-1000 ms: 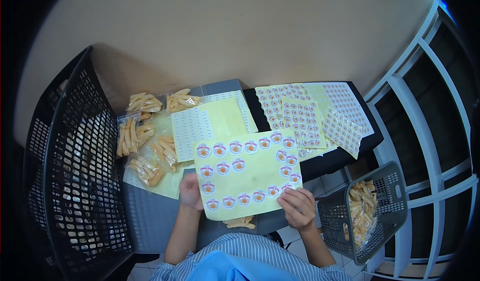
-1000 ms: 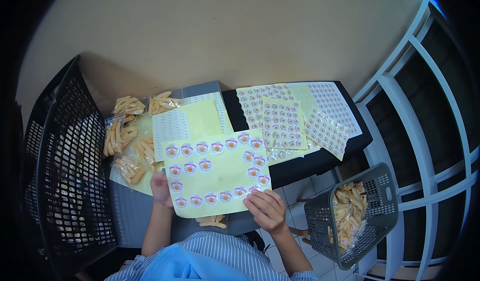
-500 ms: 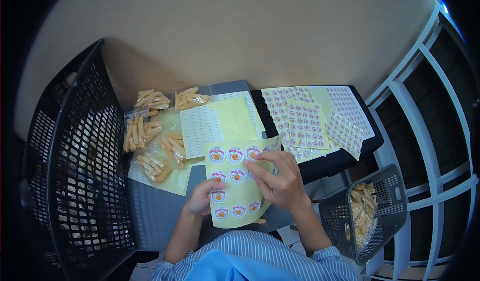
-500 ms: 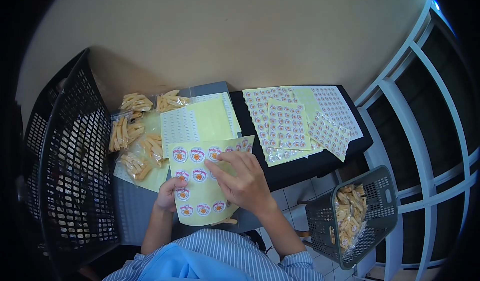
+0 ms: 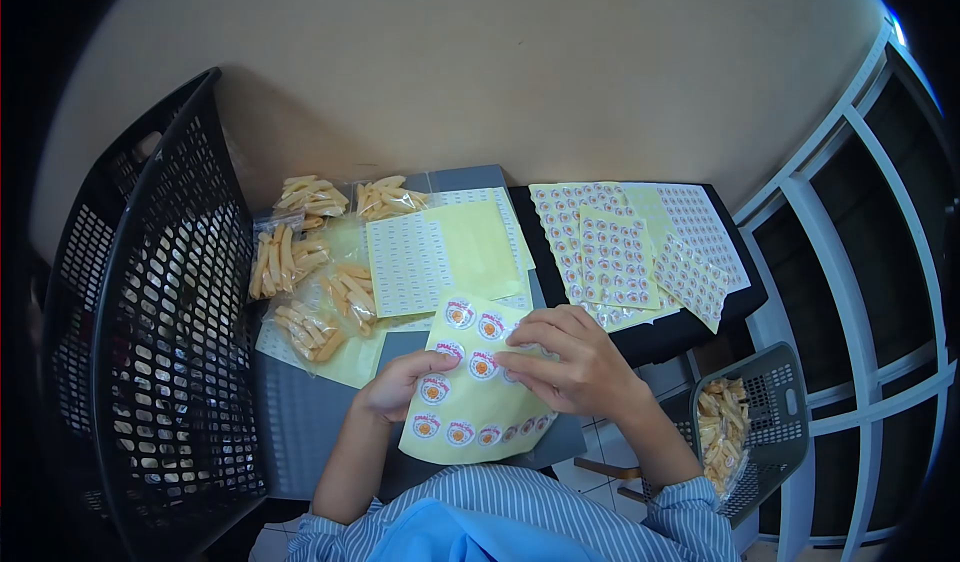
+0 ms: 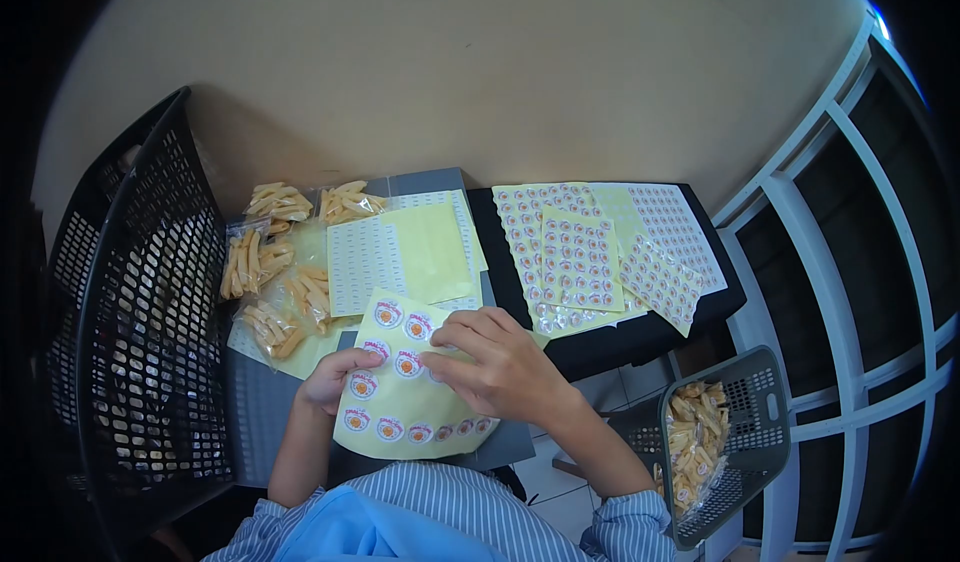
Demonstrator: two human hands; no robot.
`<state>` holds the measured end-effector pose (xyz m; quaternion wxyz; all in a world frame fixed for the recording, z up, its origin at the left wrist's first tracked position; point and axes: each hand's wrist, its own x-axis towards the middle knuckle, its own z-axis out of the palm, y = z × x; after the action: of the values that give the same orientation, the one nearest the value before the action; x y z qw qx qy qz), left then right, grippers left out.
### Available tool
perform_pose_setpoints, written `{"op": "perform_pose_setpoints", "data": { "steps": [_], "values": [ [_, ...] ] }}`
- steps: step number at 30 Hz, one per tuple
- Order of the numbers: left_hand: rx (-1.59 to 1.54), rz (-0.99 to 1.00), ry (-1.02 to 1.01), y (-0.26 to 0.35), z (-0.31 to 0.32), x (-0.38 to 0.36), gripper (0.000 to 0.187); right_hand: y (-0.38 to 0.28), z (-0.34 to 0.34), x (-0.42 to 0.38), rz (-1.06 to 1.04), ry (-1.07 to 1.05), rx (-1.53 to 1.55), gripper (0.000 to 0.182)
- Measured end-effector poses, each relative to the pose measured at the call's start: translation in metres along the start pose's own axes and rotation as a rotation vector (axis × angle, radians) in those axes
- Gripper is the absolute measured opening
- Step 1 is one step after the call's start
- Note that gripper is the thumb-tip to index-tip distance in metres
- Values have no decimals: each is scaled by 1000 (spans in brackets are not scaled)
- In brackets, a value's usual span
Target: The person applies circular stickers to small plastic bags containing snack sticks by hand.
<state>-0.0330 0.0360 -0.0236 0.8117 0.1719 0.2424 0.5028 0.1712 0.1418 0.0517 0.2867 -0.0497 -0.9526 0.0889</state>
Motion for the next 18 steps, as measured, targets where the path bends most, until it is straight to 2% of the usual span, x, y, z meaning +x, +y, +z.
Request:
{"op": "perform_pose_setpoints", "data": {
  "steps": [2, 6, 8, 13, 18],
  "values": [
    [-21, -26, -19, 3, 3, 2, 44, 1, -1, -1, -31, -17, 19, 22],
    [31, -23, 66, 5, 9, 6, 45, 2, -1, -2, -37, -21, -24, 17],
    [27, -2, 102, 5, 7, 9, 45, 3, 3, -7, -82, 67, -123, 15],
    [-237, 26, -15, 3, -2, 15, 46, 7, 12, -21, -126, 196, -205, 18],
    [-271, 28, -18, 4, 1, 18, 45, 8, 18, -33, -142, 283, -254, 22]
  ]
}}
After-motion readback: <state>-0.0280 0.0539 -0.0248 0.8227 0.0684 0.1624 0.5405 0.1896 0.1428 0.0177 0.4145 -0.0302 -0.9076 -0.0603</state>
